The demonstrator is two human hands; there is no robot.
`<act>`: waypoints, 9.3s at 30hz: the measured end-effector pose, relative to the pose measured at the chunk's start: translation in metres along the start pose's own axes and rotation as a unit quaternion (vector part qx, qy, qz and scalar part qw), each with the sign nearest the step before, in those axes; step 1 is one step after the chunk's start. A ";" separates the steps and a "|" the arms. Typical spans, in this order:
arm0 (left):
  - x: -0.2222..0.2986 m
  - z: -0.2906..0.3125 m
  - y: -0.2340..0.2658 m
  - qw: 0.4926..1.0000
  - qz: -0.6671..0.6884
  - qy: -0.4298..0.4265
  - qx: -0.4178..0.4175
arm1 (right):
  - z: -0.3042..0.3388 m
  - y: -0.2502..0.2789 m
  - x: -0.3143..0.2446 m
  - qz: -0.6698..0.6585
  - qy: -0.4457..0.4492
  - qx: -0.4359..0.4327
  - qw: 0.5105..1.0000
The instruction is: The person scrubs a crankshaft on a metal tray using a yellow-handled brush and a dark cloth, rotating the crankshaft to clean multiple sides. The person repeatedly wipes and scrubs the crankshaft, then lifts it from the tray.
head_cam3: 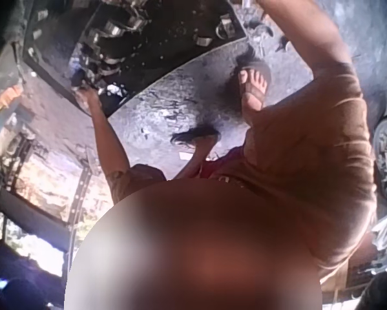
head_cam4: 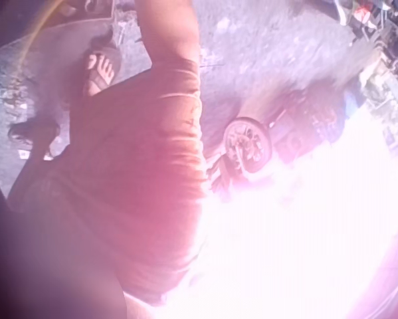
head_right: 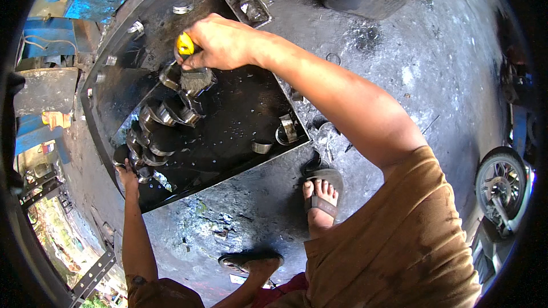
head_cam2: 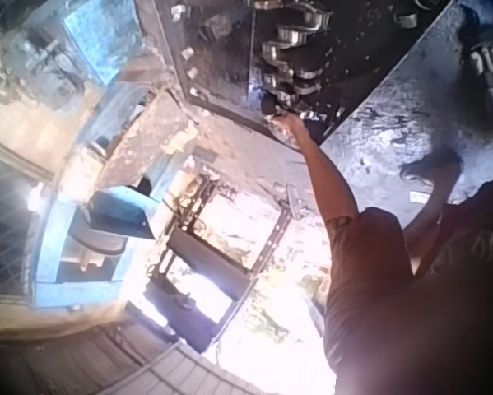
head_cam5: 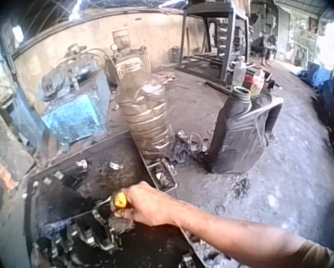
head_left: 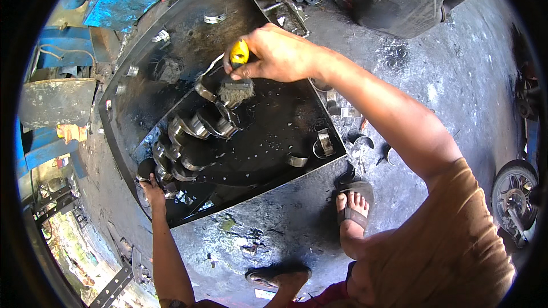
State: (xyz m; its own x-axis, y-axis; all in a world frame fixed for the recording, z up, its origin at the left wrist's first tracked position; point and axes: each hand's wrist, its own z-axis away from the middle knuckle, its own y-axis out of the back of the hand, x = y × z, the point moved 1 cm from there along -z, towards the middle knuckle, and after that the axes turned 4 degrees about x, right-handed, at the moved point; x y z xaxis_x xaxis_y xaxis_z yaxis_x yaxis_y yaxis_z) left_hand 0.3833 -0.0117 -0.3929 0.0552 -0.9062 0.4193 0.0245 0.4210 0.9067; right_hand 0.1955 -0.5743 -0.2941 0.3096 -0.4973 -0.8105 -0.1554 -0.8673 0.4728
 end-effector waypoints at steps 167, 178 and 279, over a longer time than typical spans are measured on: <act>0.207 -0.081 -0.045 0.986 -0.149 -0.015 -0.068 | 0.045 -0.183 -0.055 -0.006 -0.230 -0.049 0.972; 0.131 0.056 -0.021 0.962 0.113 -0.212 0.129 | 0.042 -0.141 -0.035 0.081 -0.159 0.030 0.984; 0.160 0.057 -0.043 0.964 -0.049 -0.175 0.193 | -0.177 -0.148 -0.069 0.158 -0.066 -0.154 0.973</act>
State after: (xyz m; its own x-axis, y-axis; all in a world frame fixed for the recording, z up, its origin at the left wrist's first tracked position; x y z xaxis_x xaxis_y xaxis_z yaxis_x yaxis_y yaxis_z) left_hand 0.3338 -0.1773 -0.3626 -0.2697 -0.9272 0.2600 -0.3641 0.3482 0.8639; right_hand 0.3630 -0.4083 -0.2468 0.1649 -0.7536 -0.6364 0.0716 -0.6343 0.7697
